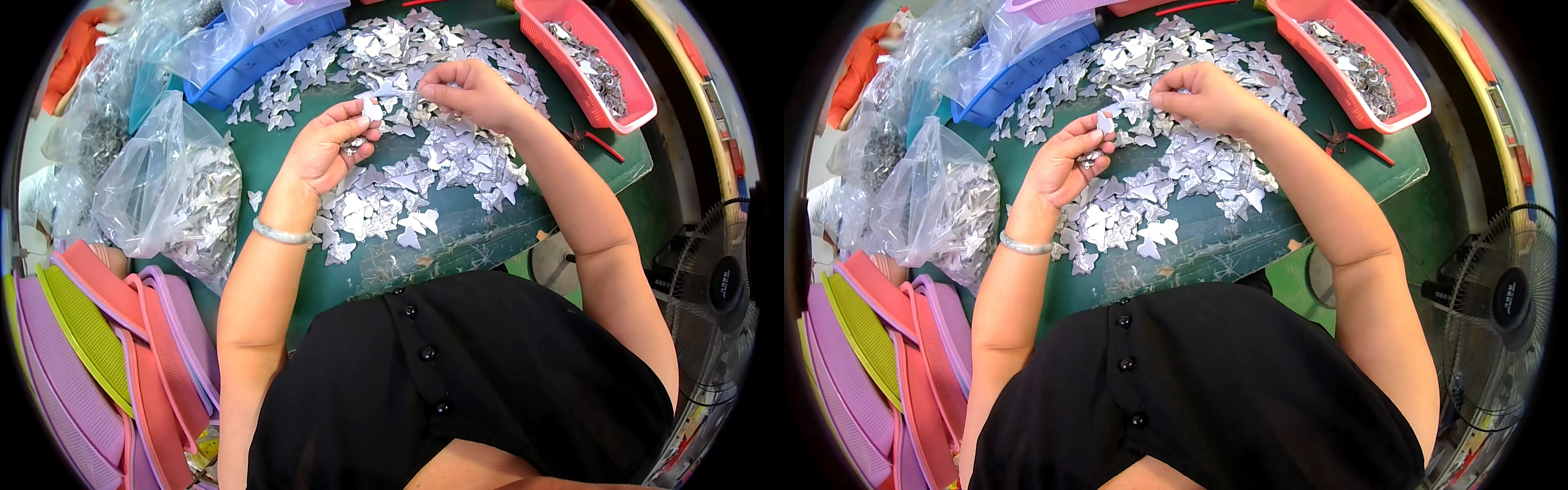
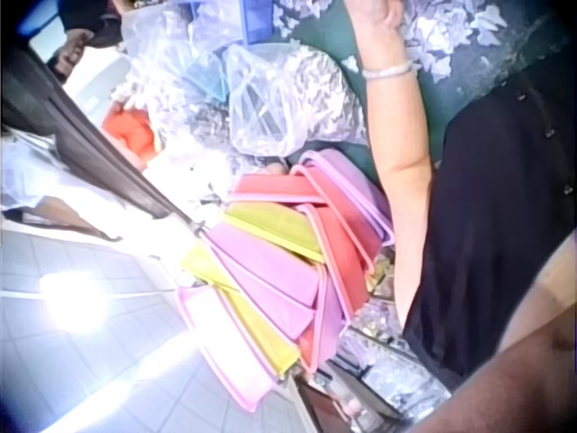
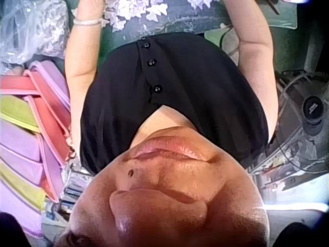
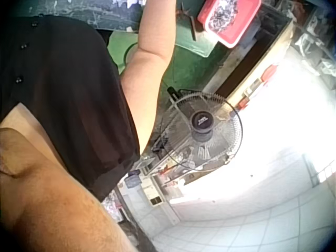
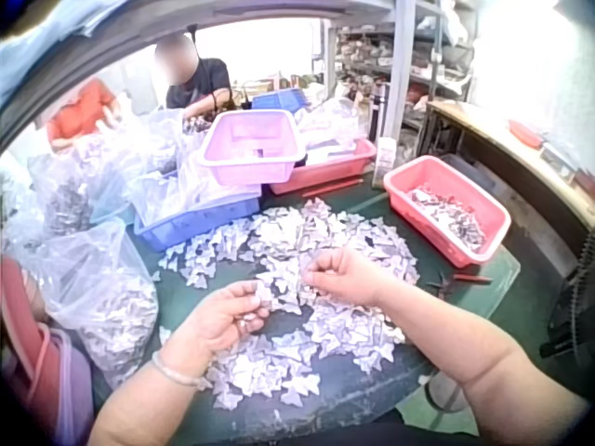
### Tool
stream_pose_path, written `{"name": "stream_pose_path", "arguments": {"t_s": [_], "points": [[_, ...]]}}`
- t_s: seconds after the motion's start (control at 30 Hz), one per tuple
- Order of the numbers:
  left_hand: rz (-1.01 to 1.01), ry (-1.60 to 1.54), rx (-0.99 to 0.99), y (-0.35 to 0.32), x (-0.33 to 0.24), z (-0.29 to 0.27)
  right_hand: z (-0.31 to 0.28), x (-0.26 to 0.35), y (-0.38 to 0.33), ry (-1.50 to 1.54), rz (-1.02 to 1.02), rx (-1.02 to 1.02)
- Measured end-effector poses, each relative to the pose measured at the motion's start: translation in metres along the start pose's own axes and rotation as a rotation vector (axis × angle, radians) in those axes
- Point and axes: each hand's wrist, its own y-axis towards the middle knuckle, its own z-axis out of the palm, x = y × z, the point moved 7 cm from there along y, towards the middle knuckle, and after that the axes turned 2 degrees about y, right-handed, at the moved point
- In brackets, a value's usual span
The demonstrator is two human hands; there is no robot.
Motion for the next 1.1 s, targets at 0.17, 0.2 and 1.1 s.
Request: {"name": "stream_pose_path", "arguments": {"t_s": [0.17, 0.2, 1.1], "points": [[0.01, -0.038, 0.06, 0.0, 0.001, 0.004, 0.006, 0.018, -0.005, -0.324, -0.237, -0.015], [0.011, -0.043, 0.063, 0.0, 0.001, 0.004, 0.007, 0.02, -0.005, -0.326, -0.264, -0.022], [0.19, 1.527, -0.279, 0.018, -0.024, 0.01, 0.045, 0.002, 0.037, -1.145, 0.003, 0.13]]}}
